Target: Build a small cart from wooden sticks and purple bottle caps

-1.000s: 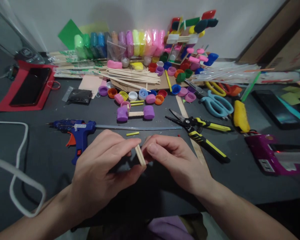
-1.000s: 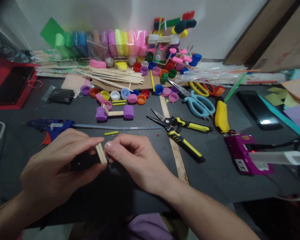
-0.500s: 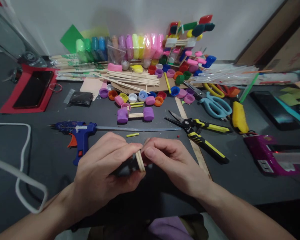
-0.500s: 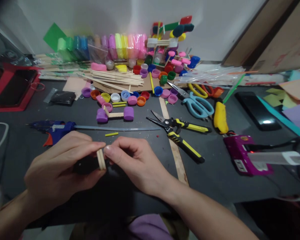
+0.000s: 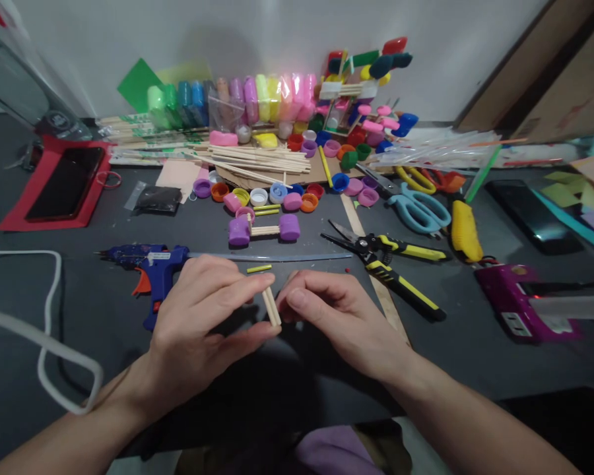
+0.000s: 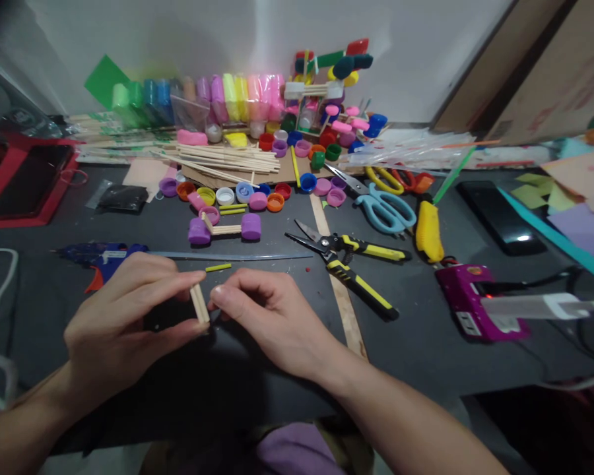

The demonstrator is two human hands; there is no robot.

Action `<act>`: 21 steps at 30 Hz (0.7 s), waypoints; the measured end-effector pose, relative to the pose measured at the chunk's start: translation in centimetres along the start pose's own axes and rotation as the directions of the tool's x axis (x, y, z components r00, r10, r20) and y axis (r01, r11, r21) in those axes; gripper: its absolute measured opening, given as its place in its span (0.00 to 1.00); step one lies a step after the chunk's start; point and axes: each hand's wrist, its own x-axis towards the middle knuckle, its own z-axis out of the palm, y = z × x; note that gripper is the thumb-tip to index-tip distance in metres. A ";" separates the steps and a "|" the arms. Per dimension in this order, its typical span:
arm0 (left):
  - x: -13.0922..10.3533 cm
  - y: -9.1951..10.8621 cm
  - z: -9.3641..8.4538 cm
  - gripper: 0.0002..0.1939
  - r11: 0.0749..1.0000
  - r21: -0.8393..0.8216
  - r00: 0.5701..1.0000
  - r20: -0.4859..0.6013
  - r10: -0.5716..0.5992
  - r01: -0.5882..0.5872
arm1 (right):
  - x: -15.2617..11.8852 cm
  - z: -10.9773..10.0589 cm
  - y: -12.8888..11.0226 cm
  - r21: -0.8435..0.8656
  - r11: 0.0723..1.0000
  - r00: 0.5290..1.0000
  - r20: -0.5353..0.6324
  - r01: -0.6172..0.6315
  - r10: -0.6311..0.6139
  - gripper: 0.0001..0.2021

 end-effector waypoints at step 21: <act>0.3 -0.4 0.2 0.18 0.988 0.039 0.975 -0.173 -0.142 0.151 | -0.5 -1.3 1.0 -0.922 0.329 0.952 0.111 0.206 -0.285 0.10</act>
